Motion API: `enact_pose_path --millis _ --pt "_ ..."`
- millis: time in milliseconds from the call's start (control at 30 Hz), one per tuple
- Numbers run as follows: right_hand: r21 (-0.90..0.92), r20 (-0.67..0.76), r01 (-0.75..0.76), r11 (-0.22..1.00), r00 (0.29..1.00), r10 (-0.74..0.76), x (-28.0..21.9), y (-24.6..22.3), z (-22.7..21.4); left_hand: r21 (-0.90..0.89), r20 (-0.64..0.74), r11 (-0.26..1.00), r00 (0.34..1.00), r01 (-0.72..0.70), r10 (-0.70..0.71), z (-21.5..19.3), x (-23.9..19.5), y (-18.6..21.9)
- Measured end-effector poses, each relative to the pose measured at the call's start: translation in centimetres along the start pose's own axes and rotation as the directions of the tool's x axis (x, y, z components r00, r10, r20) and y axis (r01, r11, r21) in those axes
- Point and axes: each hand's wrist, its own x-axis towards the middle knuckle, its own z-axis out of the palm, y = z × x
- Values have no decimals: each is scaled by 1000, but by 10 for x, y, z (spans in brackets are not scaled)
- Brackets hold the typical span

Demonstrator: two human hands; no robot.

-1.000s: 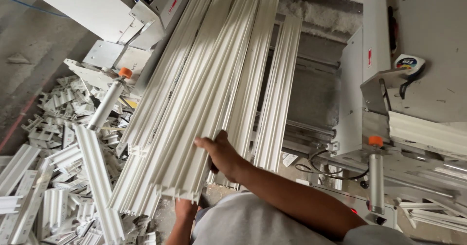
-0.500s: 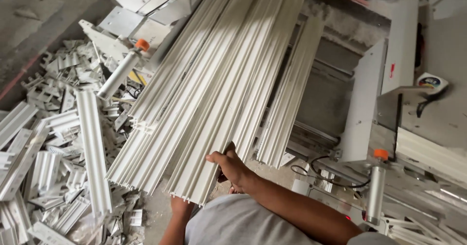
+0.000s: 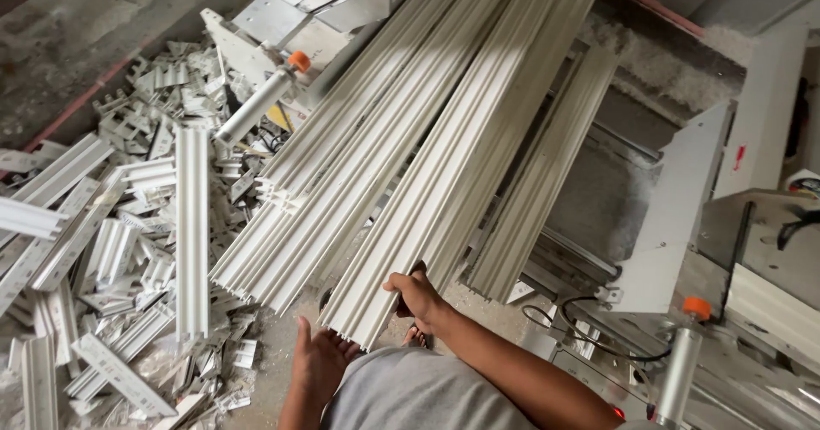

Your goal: Measuring and inspecting UPVC window profiles at a fabrication station.

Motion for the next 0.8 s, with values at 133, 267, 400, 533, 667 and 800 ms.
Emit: enact_pose_path --millis 133,267,400,533,667,800 --pt "-47 42 -33 998 999 34 32 17 -11 -105 -34 995 999 -3 -1 34 -29 21" --pt "-649 -240 -69 758 963 -119 51 -20 -13 -123 -305 990 947 68 -103 -1 -20 17" --pt "-804 -137 -17 595 978 -157 77 -17 -28 -26 -410 996 908 82 -86 -81 46 -16" --pt "-896 34 222 385 898 -439 109 17 -41 382 -447 916 843 -123 300 -130 81 -12" --pt "-824 -131 33 565 960 -247 58 -30 -12 625 -532 720 511 -301 675 -84 73 55" --pt "-813 -139 43 580 954 -266 62 -25 -12 396 -326 880 855 -263 402 -96 100 99"
